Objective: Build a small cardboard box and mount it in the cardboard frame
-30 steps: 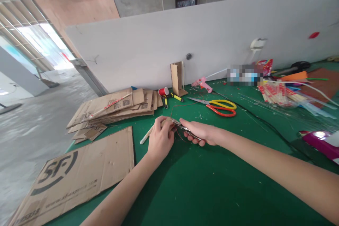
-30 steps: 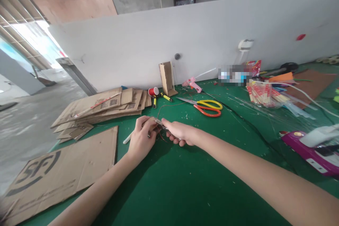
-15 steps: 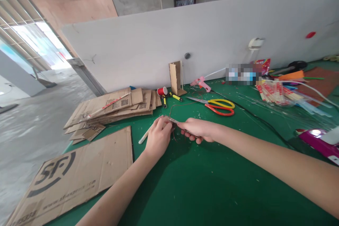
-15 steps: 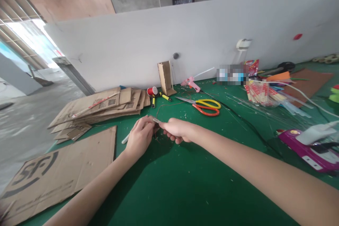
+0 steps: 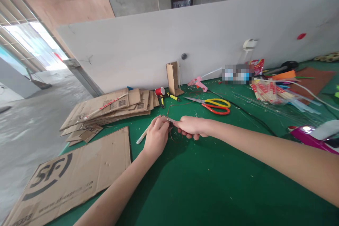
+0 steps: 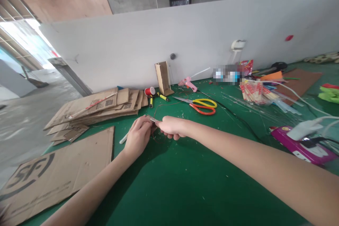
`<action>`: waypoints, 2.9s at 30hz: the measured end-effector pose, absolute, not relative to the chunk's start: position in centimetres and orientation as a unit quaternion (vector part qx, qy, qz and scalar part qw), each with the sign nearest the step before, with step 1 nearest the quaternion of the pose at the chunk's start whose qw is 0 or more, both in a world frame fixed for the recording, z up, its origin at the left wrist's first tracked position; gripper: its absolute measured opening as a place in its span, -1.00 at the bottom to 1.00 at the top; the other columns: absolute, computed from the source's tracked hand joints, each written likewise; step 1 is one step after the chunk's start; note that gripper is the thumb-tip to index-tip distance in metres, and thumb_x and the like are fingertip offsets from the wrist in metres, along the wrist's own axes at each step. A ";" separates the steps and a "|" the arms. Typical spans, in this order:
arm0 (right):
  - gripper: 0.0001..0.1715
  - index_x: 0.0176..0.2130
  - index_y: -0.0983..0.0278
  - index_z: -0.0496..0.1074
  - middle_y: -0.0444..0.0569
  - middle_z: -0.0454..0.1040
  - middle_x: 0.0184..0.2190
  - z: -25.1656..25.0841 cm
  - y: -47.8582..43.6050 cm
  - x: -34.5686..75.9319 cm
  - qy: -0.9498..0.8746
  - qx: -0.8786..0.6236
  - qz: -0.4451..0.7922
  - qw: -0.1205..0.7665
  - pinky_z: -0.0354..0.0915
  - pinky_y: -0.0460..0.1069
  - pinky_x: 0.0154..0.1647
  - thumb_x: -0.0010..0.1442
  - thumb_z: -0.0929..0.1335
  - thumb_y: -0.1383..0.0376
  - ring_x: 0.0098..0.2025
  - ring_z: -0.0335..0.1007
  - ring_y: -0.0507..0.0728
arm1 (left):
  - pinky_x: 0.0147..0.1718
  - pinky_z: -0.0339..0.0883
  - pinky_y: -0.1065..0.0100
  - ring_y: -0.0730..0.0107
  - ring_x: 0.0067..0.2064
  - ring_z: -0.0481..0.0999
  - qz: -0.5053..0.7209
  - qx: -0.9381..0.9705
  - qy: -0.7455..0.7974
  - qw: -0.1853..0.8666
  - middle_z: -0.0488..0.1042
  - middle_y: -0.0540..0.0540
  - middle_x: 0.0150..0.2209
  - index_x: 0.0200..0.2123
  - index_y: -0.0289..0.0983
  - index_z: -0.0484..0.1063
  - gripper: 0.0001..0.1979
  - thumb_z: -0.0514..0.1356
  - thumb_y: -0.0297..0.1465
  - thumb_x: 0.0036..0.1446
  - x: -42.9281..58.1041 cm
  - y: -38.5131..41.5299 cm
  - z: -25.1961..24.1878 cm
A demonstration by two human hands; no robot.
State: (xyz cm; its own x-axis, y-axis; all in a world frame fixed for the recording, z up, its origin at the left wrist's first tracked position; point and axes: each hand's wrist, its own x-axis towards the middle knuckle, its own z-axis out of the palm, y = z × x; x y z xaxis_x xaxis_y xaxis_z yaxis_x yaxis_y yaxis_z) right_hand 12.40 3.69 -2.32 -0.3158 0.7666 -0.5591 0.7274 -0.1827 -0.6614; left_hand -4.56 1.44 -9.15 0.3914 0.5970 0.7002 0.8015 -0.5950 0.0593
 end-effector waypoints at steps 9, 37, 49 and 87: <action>-0.47 -0.45 0.33 0.27 -0.18 0.23 -0.60 -1.7 4.7 13.4 -0.556 -0.557 0.617 0.008 -0.13 -0.21 -0.80 0.30 0.18 -0.03 -0.68 0.12 -0.11 | -0.06 0.42 0.23 0.28 -0.11 0.46 -0.365 -0.813 -0.438 0.120 0.48 -0.13 -0.22 -0.36 -0.26 0.42 -0.82 0.05 -0.50 0.24 -4.5 1.5 -8.5; -0.34 -0.43 0.37 0.38 -0.05 0.41 -0.58 -1.3 7.1 14.5 -0.554 -0.518 0.643 -0.110 0.18 -0.15 -0.67 0.35 0.05 -0.01 -0.59 0.41 0.01 | -0.24 0.42 0.24 0.32 -0.26 0.48 -0.371 -0.744 -0.546 -0.101 0.34 -0.07 -0.21 -0.22 -0.22 0.32 -0.80 0.11 -0.49 0.02 -4.1 0.9 -6.9; -0.33 -0.42 0.36 0.37 -0.07 0.41 -0.57 -2.2 7.1 15.1 -0.574 -0.499 0.640 -0.110 0.18 -0.15 -0.66 0.32 0.07 -0.07 -0.59 0.43 0.01 | -0.18 0.43 0.24 0.27 -0.16 0.50 -0.383 -0.745 -0.544 -0.045 0.36 -0.09 -0.14 -0.19 -0.20 0.32 -0.77 0.16 -0.48 0.03 -3.8 -0.2 -7.9; -0.43 -0.44 0.36 0.28 -0.17 0.21 -0.64 -2.1 1.7 15.0 -0.449 -0.534 0.716 0.023 -0.12 -0.24 -0.83 0.36 0.05 0.05 -0.74 0.12 -0.13 | -0.36 0.34 0.40 0.48 -0.38 0.43 -0.416 -0.767 -0.488 0.003 0.44 -0.10 -0.17 -0.30 -0.23 0.41 -0.87 0.08 -0.37 0.23 -3.1 -0.3 -8.8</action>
State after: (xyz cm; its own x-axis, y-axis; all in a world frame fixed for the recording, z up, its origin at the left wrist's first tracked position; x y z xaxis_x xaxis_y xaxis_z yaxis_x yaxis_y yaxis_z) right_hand 15.03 1.67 -2.06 -0.4285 0.5121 -0.7444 0.4469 -0.5959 -0.6672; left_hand -3.09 -0.27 -8.80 0.1775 0.7462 0.6416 0.7517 -0.5236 0.4010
